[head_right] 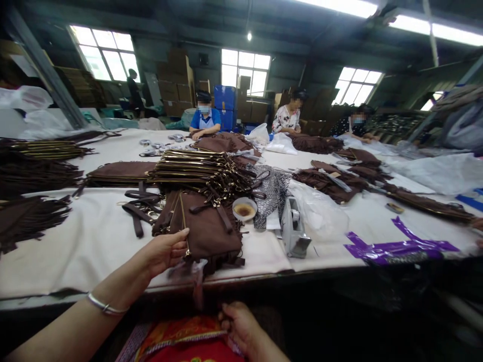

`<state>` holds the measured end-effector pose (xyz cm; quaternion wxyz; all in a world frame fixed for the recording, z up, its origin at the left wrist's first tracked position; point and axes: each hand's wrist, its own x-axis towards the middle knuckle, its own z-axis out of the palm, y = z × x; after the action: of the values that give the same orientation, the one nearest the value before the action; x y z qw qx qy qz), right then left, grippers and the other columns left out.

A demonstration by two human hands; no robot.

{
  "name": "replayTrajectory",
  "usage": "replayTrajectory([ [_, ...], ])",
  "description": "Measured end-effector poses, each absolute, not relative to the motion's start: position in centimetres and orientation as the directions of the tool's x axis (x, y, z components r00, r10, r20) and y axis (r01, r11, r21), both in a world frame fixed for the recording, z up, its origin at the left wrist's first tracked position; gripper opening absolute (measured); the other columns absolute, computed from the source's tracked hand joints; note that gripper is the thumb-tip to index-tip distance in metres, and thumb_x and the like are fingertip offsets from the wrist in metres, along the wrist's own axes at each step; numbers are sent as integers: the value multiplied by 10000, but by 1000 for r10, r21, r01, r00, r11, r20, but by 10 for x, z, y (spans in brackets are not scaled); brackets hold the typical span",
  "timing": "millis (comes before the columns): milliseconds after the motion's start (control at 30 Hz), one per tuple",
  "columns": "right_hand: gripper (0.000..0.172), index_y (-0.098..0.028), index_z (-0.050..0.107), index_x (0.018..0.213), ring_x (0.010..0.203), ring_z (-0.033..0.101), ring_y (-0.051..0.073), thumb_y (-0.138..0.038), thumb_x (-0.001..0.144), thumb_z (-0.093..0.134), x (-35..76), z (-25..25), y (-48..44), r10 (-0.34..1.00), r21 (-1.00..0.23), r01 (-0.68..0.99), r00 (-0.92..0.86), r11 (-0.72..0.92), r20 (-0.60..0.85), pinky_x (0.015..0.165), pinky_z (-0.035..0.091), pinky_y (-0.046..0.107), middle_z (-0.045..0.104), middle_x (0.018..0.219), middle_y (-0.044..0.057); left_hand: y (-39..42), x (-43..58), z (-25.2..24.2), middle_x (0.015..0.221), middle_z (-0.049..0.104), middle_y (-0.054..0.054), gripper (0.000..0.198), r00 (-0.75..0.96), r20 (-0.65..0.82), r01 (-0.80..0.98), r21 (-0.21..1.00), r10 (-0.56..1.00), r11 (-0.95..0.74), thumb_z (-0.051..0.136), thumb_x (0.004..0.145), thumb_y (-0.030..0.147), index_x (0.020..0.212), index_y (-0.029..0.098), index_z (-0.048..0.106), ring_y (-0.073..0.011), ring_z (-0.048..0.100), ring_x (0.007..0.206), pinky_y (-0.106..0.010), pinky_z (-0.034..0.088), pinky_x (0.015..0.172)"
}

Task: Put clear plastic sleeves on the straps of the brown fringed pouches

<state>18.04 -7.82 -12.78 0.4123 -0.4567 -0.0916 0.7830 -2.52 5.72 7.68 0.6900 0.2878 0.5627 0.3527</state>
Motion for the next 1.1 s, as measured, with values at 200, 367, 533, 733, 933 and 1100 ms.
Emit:
replayTrajectory([
  [200,441,-95,659,909,448,413,60,-438,650,758,183,-82,-88,894,-816,-366,-165,-447,-415,448,245,200,607,607,7,75,3,87,523,585,-10,277,236,-569,-332,714,787,616,683,815,304,631,143,552,-98,546,414,-170,441,401],
  [367,322,-146,667,984,578,514,108,-415,811,631,196,-10,-78,987,-972,-172,-7,-161,-162,536,384,233,642,761,31,92,25,103,406,521,7,260,295,-578,-381,659,761,648,604,814,176,568,158,523,-107,473,301,-189,418,325],
  [533,305,-192,665,1088,1005,586,228,-336,820,640,205,35,-48,981,-983,101,105,153,163,874,449,346,649,1091,88,96,36,137,526,641,-92,115,395,-527,-382,651,752,656,522,733,72,701,84,632,-205,593,400,-297,529,395],
  [733,402,-183,646,1150,1016,612,215,-384,803,683,183,75,-27,981,-938,-344,-162,49,110,924,439,364,681,1101,80,94,32,165,618,694,-122,234,395,-440,-433,685,806,586,478,692,27,832,57,662,-233,658,494,-311,581,484],
  [933,321,-115,722,933,672,583,111,-330,702,779,164,93,-23,974,-773,-615,-226,-153,-14,677,436,236,690,760,42,92,30,174,494,630,-70,192,328,-413,-440,729,849,525,459,687,3,696,110,618,-182,603,403,-241,530,407],
  [1100,346,-97,714,856,580,557,105,-345,636,811,162,101,-23,949,-703,-645,-279,-300,-148,548,391,210,661,675,40,86,37,183,462,600,-44,154,293,-452,-391,747,842,537,504,697,44,609,153,569,-157,562,366,-214,484,363],
])
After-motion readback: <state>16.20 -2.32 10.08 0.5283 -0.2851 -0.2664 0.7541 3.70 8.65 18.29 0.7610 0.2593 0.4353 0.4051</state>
